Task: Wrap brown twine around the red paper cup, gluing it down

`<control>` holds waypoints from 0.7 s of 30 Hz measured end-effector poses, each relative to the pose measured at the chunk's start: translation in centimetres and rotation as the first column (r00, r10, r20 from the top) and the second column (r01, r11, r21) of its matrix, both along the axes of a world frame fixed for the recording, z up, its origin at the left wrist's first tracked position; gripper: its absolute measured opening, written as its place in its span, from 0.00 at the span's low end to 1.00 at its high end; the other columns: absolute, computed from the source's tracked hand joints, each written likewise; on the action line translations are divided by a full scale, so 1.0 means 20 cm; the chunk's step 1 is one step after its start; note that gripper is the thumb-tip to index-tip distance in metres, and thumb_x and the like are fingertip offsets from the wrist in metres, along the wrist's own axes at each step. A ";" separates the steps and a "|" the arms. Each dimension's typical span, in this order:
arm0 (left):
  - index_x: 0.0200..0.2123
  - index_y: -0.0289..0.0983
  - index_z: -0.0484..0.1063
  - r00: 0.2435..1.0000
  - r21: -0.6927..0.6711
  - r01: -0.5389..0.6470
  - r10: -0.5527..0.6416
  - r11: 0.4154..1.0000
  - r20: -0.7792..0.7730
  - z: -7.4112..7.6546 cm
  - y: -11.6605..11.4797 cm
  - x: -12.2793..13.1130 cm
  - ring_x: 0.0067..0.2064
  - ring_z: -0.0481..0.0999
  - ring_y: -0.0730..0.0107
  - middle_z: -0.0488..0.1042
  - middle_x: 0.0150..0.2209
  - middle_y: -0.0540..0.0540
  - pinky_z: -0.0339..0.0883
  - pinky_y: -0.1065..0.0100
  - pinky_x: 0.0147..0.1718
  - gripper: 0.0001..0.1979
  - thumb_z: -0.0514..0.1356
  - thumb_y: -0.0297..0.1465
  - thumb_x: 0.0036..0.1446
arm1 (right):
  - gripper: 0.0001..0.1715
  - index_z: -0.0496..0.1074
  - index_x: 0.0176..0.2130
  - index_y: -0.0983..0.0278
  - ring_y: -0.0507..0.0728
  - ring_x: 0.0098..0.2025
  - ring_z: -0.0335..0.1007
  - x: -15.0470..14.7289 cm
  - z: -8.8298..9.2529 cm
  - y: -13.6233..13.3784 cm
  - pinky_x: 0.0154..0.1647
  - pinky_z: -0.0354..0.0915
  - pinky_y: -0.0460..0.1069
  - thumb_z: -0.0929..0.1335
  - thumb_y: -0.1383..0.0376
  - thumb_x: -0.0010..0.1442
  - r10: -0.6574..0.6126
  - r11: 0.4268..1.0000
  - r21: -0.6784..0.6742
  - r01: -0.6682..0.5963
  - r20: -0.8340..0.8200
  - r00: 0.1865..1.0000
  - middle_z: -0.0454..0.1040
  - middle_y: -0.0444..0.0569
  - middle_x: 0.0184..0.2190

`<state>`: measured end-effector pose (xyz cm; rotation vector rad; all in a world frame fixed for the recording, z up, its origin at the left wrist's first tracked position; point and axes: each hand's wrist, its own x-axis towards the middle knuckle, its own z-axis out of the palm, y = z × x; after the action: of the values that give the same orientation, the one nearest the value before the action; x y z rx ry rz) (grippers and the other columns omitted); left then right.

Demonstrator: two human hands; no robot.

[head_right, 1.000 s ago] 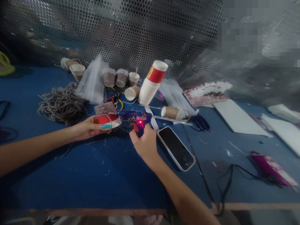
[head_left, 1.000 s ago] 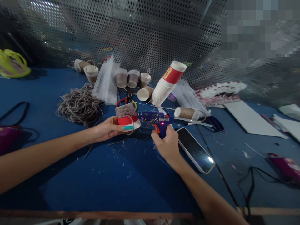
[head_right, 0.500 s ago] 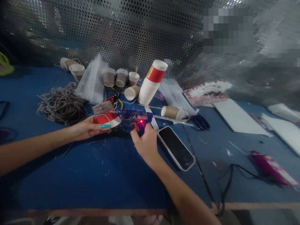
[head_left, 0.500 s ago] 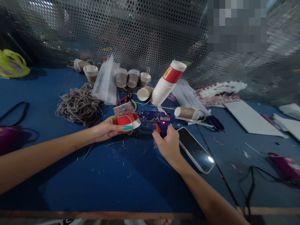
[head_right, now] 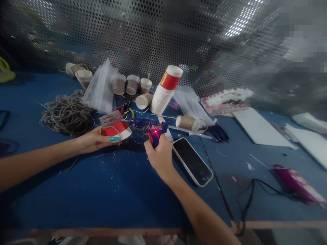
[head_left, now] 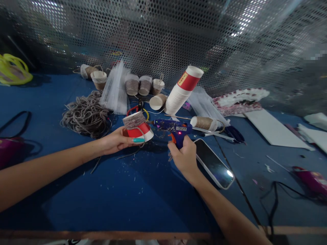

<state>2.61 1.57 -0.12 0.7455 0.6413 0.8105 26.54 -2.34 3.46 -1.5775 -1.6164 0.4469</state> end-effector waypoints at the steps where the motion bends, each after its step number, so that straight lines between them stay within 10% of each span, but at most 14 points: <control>1: 0.44 0.32 0.75 1.000 0.002 0.000 0.000 1.000 -0.009 0.00 0.00 0.00 0.41 0.83 0.63 0.82 0.39 0.42 0.75 0.67 0.45 0.23 0.74 0.20 0.42 | 0.09 0.57 0.24 0.57 0.53 0.19 0.62 0.00 0.00 0.00 0.22 0.59 0.50 0.64 0.61 0.49 0.003 1.000 -0.004 -0.003 -0.003 1.000 0.64 0.39 0.15; 21: 0.45 0.32 0.74 0.998 0.073 0.008 -0.003 0.997 -0.067 0.00 0.00 0.00 0.39 0.82 0.63 0.81 0.39 0.41 0.74 0.67 0.42 0.25 0.74 0.22 0.42 | 0.11 0.55 0.24 0.57 0.53 0.15 0.61 0.01 -0.01 0.00 0.18 0.58 0.49 0.65 0.61 0.49 -0.017 0.997 -0.070 0.015 -0.029 0.999 0.62 0.37 0.13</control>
<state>2.52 1.50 -0.10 0.8436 0.6724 0.8101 26.77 -2.27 3.20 -1.6266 -1.5799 0.5211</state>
